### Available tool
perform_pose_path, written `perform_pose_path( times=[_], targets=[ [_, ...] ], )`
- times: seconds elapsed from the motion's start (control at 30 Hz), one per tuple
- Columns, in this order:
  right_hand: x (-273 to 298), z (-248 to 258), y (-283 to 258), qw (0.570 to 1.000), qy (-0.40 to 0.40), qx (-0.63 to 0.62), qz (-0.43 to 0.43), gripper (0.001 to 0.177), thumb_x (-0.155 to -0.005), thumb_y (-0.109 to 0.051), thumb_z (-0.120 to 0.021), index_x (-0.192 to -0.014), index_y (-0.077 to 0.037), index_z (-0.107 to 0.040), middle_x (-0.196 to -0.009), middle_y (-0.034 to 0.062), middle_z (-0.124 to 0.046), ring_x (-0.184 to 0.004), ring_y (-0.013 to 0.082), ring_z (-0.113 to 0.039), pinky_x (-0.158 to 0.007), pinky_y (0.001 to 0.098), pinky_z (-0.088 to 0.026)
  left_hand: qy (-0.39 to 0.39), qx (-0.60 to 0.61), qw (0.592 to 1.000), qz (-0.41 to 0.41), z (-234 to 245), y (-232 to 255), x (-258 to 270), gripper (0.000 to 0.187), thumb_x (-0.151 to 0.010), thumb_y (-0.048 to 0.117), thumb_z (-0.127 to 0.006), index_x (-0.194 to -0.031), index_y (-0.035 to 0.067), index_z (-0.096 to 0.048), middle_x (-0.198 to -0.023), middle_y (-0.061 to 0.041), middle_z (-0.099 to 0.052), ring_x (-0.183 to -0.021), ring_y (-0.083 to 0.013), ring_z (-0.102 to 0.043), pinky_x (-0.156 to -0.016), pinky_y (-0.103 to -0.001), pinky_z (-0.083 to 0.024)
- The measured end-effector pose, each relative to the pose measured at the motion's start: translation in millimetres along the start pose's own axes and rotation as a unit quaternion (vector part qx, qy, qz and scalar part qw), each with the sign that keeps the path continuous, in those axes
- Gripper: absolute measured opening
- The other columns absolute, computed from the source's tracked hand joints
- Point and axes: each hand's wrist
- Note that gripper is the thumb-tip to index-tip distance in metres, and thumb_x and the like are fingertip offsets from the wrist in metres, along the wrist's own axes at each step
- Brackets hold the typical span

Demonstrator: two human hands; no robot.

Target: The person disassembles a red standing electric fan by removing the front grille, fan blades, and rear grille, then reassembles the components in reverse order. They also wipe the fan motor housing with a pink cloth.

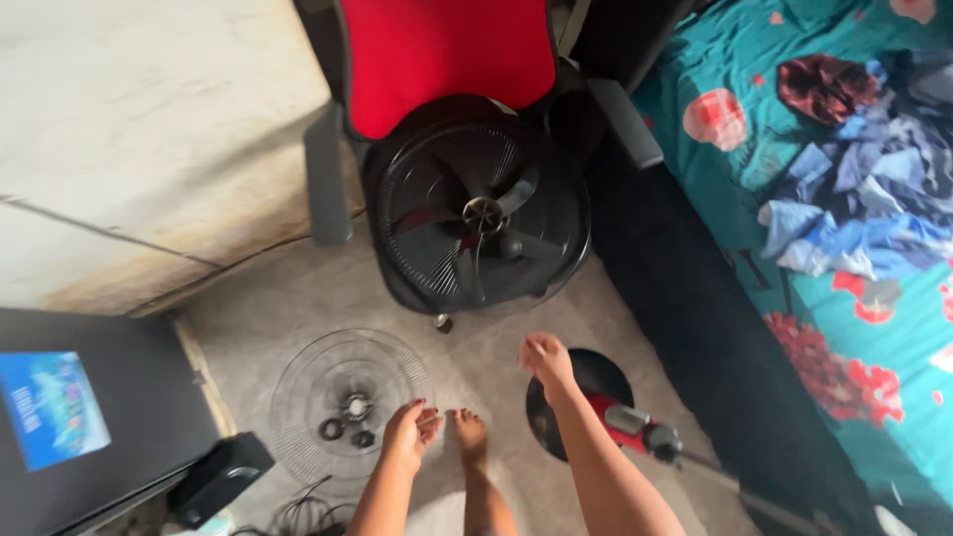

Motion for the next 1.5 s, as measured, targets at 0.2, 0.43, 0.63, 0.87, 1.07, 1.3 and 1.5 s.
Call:
perform_pose_path(
  times=[0.2,0.43,0.63,0.87,1.07,1.3,1.5],
  targets=[
    [-169.9,-21.2,-48.0,0.887,0.097,0.397,0.215,0.047,-0.081,-0.022,-0.082,-0.122,-0.007,-0.065,-0.119,0.0158,-0.067,-0.114,0.0376,-0.064,-0.096,0.0429,-0.052,0.023,-0.075,0.996,-0.028,-77.6,25.8,-151.4,0.043,-0.090,0.028,-0.066,-0.132,0.016,-0.060,-0.117,-0.007,-0.073,-0.107,-0.0276,-0.069,-0.090,-0.044,-0.053],
    [-244.7,-53.6,-83.8,0.792,0.068,0.571,0.206,0.083,-0.071,-0.036,-0.088,-0.140,-0.007,-0.052,-0.135,0.0147,-0.056,-0.129,0.0339,-0.049,-0.100,0.0487,-0.043,0.041,0.017,0.998,-0.039,-116.1,19.3,-266.9,0.055,-0.091,0.035,-0.068,-0.140,0.022,-0.045,-0.133,-0.001,-0.055,-0.125,-0.0242,-0.056,-0.093,-0.050,-0.047],
    [-262.3,-55.7,-92.4,0.768,0.018,0.623,0.146,0.070,-0.072,-0.042,-0.088,-0.131,-0.013,-0.065,-0.124,0.0084,-0.064,-0.123,0.0294,-0.055,-0.102,0.0456,-0.045,0.016,0.130,0.985,-0.112,-142.5,3.2,-298.8,0.049,-0.099,0.004,-0.070,-0.143,0.016,-0.051,-0.105,-0.009,-0.050,-0.079,-0.0173,-0.045,-0.071,-0.034,-0.047],
    [-267.0,-31.4,-87.3,0.841,-0.074,0.523,0.119,0.051,-0.077,-0.047,-0.086,-0.105,-0.006,-0.071,-0.095,0.0127,-0.071,-0.090,0.0333,-0.068,-0.080,0.0452,-0.053,-0.154,0.266,0.929,-0.206,-125.5,12.3,-289.3,0.045,-0.097,-0.009,-0.058,-0.128,0.022,-0.049,-0.127,-0.018,-0.058,-0.084,-0.0230,-0.056,-0.067,-0.035,-0.049],
    [-247.5,-11.8,-91.0,0.862,-0.062,0.501,0.055,0.052,-0.077,-0.046,-0.084,-0.111,-0.010,-0.070,-0.088,0.0139,-0.072,-0.086,0.0323,-0.071,-0.078,0.0443,-0.053,-0.136,0.247,0.943,-0.177,-102.1,15.7,-260.4,0.053,-0.090,-0.013,-0.052,-0.123,0.027,-0.043,-0.144,-0.026,-0.056,-0.108,-0.0403,-0.064,-0.088,-0.053,-0.051],
    [-167.0,-0.2,-94.8,0.803,0.005,0.579,0.142,0.050,-0.070,-0.047,-0.086,-0.110,-0.018,-0.076,-0.110,0.0030,-0.068,-0.117,0.0264,-0.059,-0.096,0.0522,-0.045,-0.096,0.177,0.968,-0.152,-50.4,3.4,-184.1,0.087,-0.086,-0.009,-0.052,-0.155,0.035,-0.022,-0.144,-0.024,-0.052,-0.122,-0.0502,-0.058,-0.101,-0.061,-0.048],
    [-66.0,19.5,-70.0,0.785,0.095,0.585,0.180,0.043,-0.062,-0.044,-0.089,-0.097,-0.020,-0.081,-0.133,0.0066,-0.057,-0.135,0.0326,-0.041,-0.109,0.0562,-0.032,-0.072,0.148,0.978,-0.127,3.6,-23.2,-128.5,0.084,-0.084,-0.008,-0.050,-0.156,0.027,-0.025,-0.139,-0.022,-0.059,-0.116,-0.0448,-0.064,-0.095,-0.058,-0.053]
  ],
)
Point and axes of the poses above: each hand's wrist, its own x-axis away from the middle knuckle, its own z-axis out of the back of the hand, y = z × x
